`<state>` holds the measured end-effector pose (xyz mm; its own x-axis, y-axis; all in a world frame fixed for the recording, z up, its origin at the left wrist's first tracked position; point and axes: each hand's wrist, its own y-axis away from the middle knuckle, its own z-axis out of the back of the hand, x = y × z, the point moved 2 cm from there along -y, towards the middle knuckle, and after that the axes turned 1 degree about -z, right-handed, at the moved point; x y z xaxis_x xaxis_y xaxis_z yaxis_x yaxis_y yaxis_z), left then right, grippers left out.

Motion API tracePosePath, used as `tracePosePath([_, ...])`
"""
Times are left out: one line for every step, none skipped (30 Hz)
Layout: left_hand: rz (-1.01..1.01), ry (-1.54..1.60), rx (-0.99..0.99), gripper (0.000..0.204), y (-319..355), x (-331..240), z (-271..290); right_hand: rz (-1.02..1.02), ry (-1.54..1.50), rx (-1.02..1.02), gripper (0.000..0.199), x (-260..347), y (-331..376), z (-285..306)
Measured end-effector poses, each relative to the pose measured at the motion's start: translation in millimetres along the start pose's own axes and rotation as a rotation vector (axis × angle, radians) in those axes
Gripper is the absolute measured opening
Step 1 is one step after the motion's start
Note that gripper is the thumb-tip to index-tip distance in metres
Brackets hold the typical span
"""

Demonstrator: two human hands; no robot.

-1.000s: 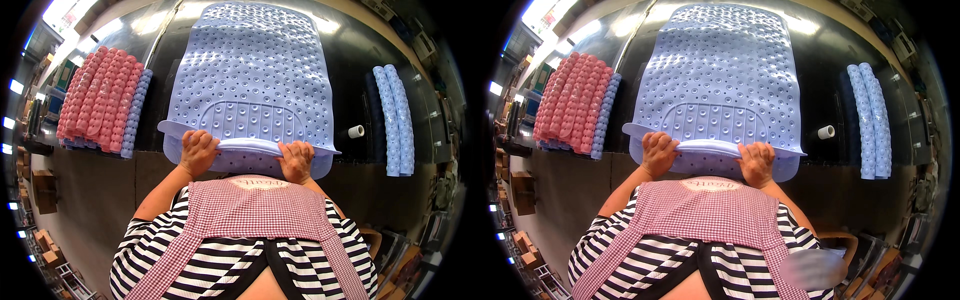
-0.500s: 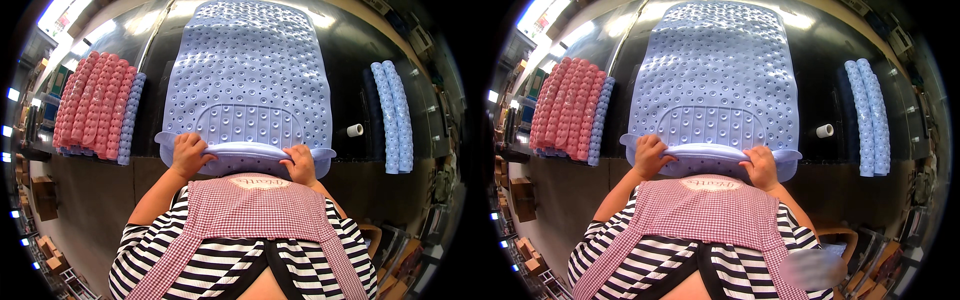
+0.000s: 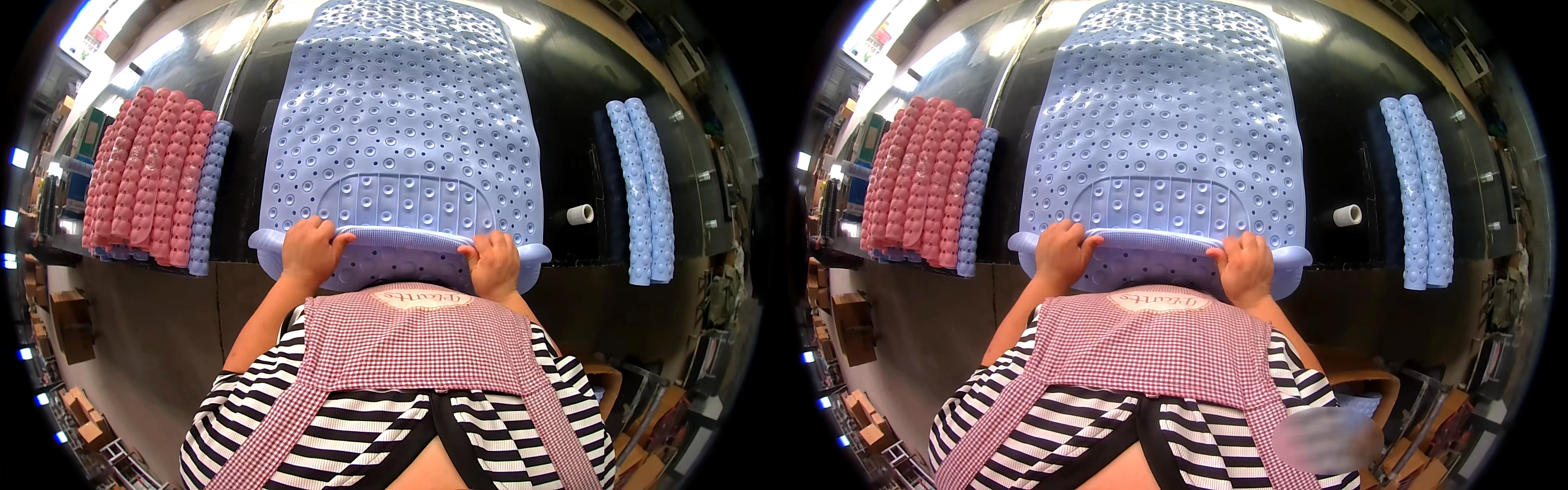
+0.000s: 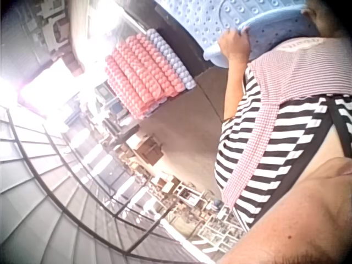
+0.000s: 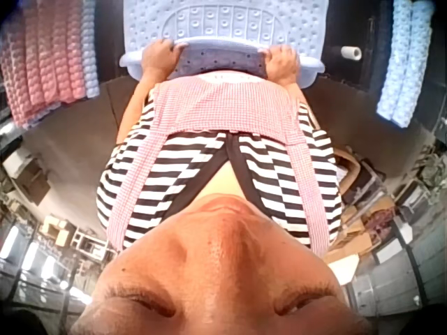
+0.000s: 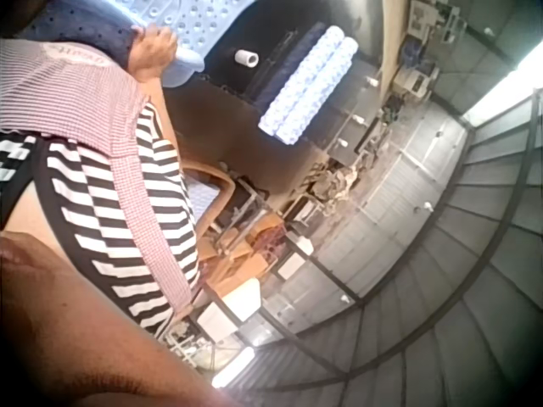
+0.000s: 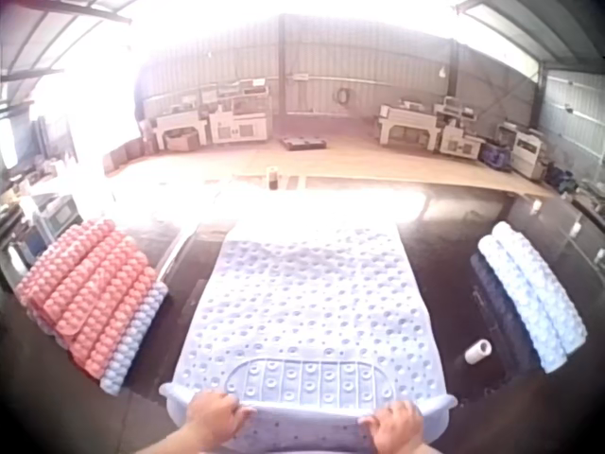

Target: The person rolls textured blue bath mats one by one, securing each roll with a piece of clear adhesive tape, and places the finished rolls into a container.

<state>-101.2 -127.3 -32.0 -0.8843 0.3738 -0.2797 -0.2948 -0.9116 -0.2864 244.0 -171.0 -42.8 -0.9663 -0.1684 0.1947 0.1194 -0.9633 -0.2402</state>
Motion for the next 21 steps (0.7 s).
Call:
tracePosePath([0.088,0.006,0.133,0.051,-6,0,1,-0.05,-0.103,-0.028,0.043,-3,-6,-1])
tracePosePath([0.175,0.011,0.266,0.05,-12,1,2,-0.099,-0.206,-0.056,0.045,-6,-12,-1])
tracePosePath([0.175,0.012,0.265,0.05,-21,0,5,-0.099,-0.205,-0.056,0.045,-9,-19,0])
tracePosePath([0.29,0.054,0.358,0.049,-29,2,7,-0.249,-0.263,0.095,0.046,-12,-29,2])
tracePosePath([0.405,0.097,0.45,0.048,-33,4,7,-0.399,-0.318,0.248,0.049,-14,-35,3])
tracePosePath([0.406,0.095,0.447,0.048,-34,6,8,-0.395,-0.32,0.246,0.049,-13,-39,6])
tracePosePath([0.454,0.141,0.39,0.052,-35,9,9,-0.409,-0.336,0.278,0.049,-13,-42,7])
tracePosePath([0.502,0.186,0.333,0.055,-35,11,10,-0.423,-0.352,0.309,0.05,-12,-44,7])
tracePosePath([0.503,0.184,0.331,0.055,-35,11,10,-0.42,-0.353,0.309,0.05,-12,-42,5])
tracePosePath([0.497,0.202,0.323,0.054,-35,9,9,-0.391,-0.348,0.247,0.049,-13,-37,3])
tracePosePath([0.491,0.22,0.316,0.054,-34,8,9,-0.361,-0.344,0.185,0.048,-15,-34,1])
tracePosePath([0.489,0.222,0.318,0.054,-33,7,6,-0.364,-0.342,0.186,0.048,-18,-33,-4])
tracePosePath([0.446,0.182,0.25,0.049,-30,8,4,-0.259,-0.286,0.049,0.047,-19,-33,-5])
tracePosePath([0.402,0.143,0.182,0.045,-29,8,1,-0.155,-0.229,-0.087,0.045,-21,-34,-5])
tracePosePath([0.4,0.143,0.184,0.045,-29,10,-2,-0.158,-0.229,-0.087,0.045,-25,-35,-7])
tracePosePath([0.33,0.119,0.135,0.041,-33,13,-4,-0.152,-0.263,-0.038,0.045,-28,-40,-9])
tracePosePath([0.259,0.096,0.087,0.038,-38,15,-5,-0.145,-0.296,0.012,0.045,-32,-46,-11])
tracePosePath([0.259,0.095,0.084,0.038,-45,20,-7,-0.143,-0.297,0.01,0.045,-35,-53,-13])
tracePosePath([0.223,0.144,0.131,0.038,-54,25,-10,-0.126,-0.366,-0.015,0.046,-39,-62,-18])
tracePosePath([0.188,0.193,0.178,0.037,-62,27,-12,-0.108,-0.436,-0.039,0.047,-41,-72,-18])
tracePosePath([0.12,0.18,0.151,0.032,-70,28,-12,-0.112,-0.457,-0.026,0.046,-43,-82,-18])
